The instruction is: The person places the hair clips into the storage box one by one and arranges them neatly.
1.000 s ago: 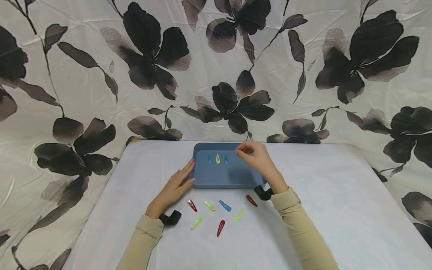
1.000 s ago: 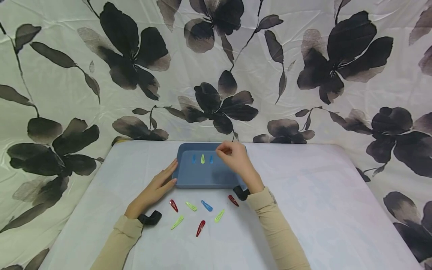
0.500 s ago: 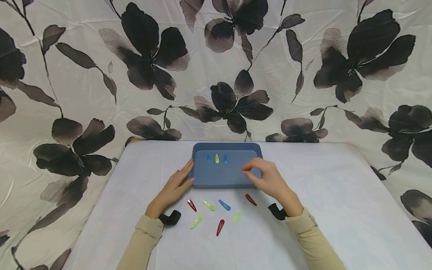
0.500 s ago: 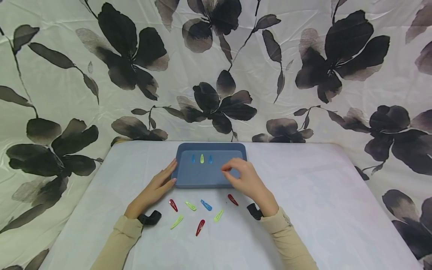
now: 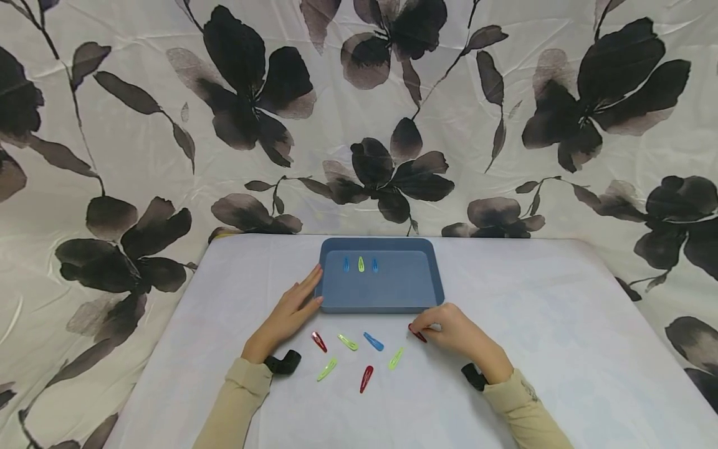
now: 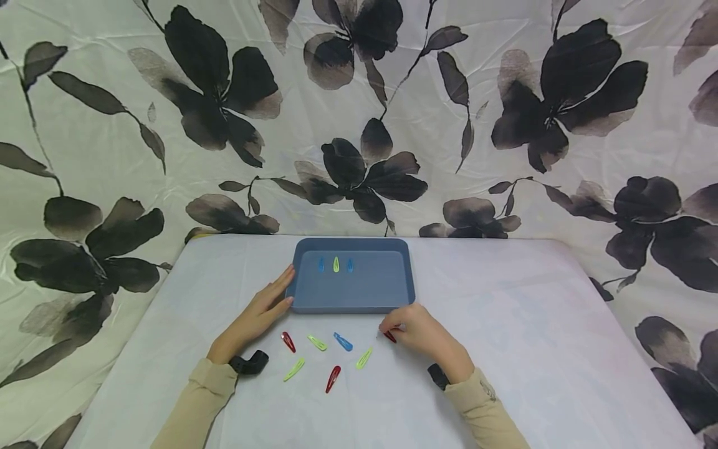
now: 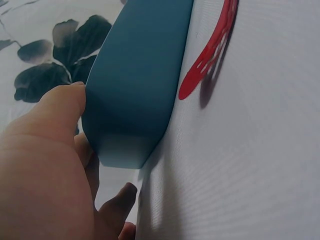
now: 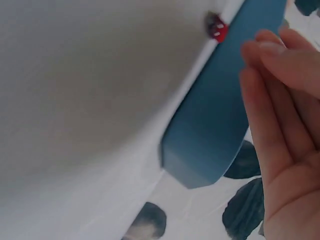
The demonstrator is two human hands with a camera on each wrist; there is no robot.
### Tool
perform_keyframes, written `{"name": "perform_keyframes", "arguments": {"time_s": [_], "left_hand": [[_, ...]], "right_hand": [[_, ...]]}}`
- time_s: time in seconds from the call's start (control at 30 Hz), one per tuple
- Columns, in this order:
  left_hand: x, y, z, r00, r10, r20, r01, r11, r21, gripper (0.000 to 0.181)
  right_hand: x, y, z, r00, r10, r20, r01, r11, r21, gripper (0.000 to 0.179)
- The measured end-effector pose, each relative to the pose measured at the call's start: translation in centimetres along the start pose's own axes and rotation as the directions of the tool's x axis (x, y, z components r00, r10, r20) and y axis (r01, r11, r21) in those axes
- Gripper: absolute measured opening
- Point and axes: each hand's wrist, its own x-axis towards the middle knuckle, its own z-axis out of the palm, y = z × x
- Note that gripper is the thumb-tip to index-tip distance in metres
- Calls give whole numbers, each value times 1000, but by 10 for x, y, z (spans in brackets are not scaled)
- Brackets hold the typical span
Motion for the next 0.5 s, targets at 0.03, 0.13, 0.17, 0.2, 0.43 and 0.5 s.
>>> {"name": "perform_keyframes", "arguments": {"time_s": [0.03,0.13,0.17,0.2,0.43,0.5], "left_hand": [[0,1,0,1000,-4,0,4,1000,-5,61],[0,1,-1,1000,-12,3,12,1000,-9,61],[0,2,-1,1000,-13,5,13,1000,-9,62],[0,1,0,1000,-16,7,16,1000,-10,62],[0,1,0,1000,-25,12,25,1000,-12,62],[0,1,0,1000,-24,11,24,1000,-14,61]], "right_hand": [[-1,1,1,1000,2,12,-2,1000,-2,23],[-2,3,3,999,5,38,-4,1000,-15,22],[-3,4,4,999,4,46,-3,1000,-22,21],[-3,4,4,999,4,50,-3,1000,-28,21],[-4,4,5,998,7,62,-5,999,-44,20],[-4,4,6,998,5,61,-2,999,-49,19]]}}
